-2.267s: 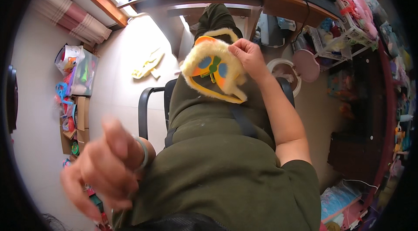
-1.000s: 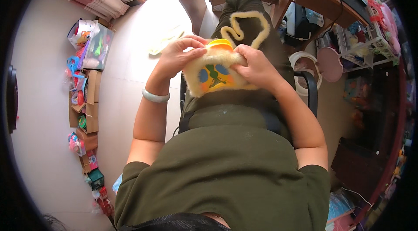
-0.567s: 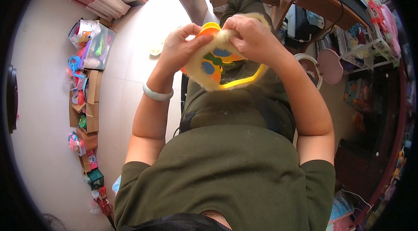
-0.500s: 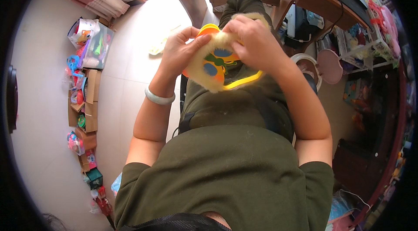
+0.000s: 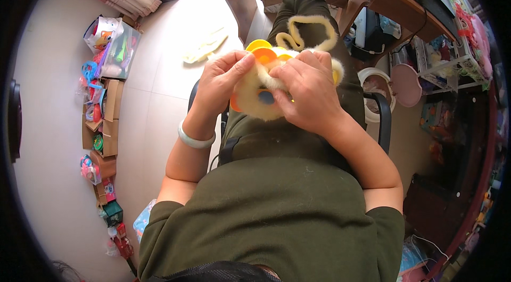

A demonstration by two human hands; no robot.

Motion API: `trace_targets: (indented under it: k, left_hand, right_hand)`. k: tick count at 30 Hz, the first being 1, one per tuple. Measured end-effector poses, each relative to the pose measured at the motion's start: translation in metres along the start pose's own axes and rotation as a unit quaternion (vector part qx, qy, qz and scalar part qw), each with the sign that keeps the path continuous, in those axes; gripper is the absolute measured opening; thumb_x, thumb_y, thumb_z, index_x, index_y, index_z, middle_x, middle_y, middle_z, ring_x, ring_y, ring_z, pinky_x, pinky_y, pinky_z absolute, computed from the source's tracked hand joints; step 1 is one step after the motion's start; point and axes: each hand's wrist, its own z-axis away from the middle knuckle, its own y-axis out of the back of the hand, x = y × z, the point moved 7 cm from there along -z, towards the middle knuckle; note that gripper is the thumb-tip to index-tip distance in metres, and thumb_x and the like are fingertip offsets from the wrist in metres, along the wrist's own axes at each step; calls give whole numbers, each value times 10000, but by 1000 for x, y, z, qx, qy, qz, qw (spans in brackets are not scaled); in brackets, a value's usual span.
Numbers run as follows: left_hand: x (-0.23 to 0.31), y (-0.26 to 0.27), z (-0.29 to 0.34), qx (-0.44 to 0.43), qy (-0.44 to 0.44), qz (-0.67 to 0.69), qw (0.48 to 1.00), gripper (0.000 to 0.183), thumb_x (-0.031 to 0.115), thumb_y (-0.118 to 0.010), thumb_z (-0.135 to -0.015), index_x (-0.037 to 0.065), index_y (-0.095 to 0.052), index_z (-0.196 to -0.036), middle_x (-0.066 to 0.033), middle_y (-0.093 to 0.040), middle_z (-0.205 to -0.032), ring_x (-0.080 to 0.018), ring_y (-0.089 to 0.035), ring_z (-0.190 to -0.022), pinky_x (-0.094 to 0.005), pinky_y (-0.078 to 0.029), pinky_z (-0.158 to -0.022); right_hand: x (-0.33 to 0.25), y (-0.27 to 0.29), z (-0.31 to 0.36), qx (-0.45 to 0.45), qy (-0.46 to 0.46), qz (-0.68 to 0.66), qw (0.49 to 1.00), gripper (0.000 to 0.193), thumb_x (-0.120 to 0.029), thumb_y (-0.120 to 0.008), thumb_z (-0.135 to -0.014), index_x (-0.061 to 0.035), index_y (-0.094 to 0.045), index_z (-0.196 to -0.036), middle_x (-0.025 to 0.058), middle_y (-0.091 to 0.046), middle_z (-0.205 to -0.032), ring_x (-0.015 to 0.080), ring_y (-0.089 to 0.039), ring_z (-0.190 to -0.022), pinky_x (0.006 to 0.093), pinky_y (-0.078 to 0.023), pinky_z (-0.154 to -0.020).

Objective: The person is seated and crafting a yellow fuzzy headband with a butterfly design. They use a hot glue gun to attach a fuzzy trim to the headband, then use scissors to trim the excess material. The person repeatedly adjusts the trim and applies glue to secure it.

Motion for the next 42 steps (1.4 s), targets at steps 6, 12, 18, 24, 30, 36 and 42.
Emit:
trace_targets:
  k: [6, 12, 18, 24, 30, 36, 42]
  left_hand:
    - [-1, -5, -1, -25, -7, 11, 1000, 203, 211, -667, -922, 10, -666, -895, 1, -648, -872, -47, -571, -782, -203, -480, -674]
    - [-8, -7, -7, -44, -91, -96, 990, 158, 130, -695, -890, 7, -639, -973, -24, -642, -956, -83, -609, -877, -228, -519, -757]
    - [-2, -1, -7, 25, -96, -68, 993, 138, 101, -724, -855, -1, -660, -920, -57, -651, -951, -112, -603, -878, -255, -494, -779]
    - [43, 23, 0, 99, -202, -91, 970, 99, 62, -709, -858, 1, -644, -899, -76, -650, -986, -151, -604, -921, -284, -499, -816]
    - [98, 34, 26, 178, -425, -269, 846, 114, 68, -732, -832, 27, -637, -882, -82, -671, -982, -241, -602, -1006, -372, -457, -931]
    - [89, 8, 32, 90, -385, -205, 895, 105, 33, -718, -832, 20, -627, -881, -84, -672, -980, -246, -573, -1070, -379, -423, -972]
    - [66, -17, 28, -32, -229, 11, 973, 77, 8, -675, -873, -3, -614, -919, -94, -614, -1081, -177, -574, -1024, -322, -477, -899]
  right_hand:
    - [15, 6, -4, 59, -43, 16, 997, 125, -141, -731, -734, -97, -649, -817, 27, -610, -719, 228, -544, -761, 383, -350, -769]
    - [39, 2, 2, 58, -125, 17, 990, 126, -174, -735, -764, -88, -648, -793, 33, -593, -706, 233, -534, -737, 377, -349, -755]
    - [19, 29, 5, 15, -37, 11, 999, 77, -130, -710, -750, -95, -648, -780, 38, -559, -675, 225, -522, -719, 383, -338, -772]
    - [20, 64, 22, -1, -3, 206, 979, 74, -77, -671, -714, -94, -620, -766, 40, -575, -687, 218, -537, -736, 385, -338, -788]
    - [51, 67, 46, -234, -115, 133, 956, 262, -226, -695, -798, -53, -665, -993, 95, -650, -883, 258, -594, -878, 398, -379, -818]
    - [15, 86, -22, 41, 5, 18, 999, 577, -446, -623, -876, -39, -547, -1277, 144, -615, -1181, 301, -543, -1148, 421, -340, -1002]
    - [24, 41, -48, -69, -53, -39, 995, 609, -557, -573, -876, -26, -617, -1170, 170, -662, -1079, 338, -632, -1000, 399, -472, -882]
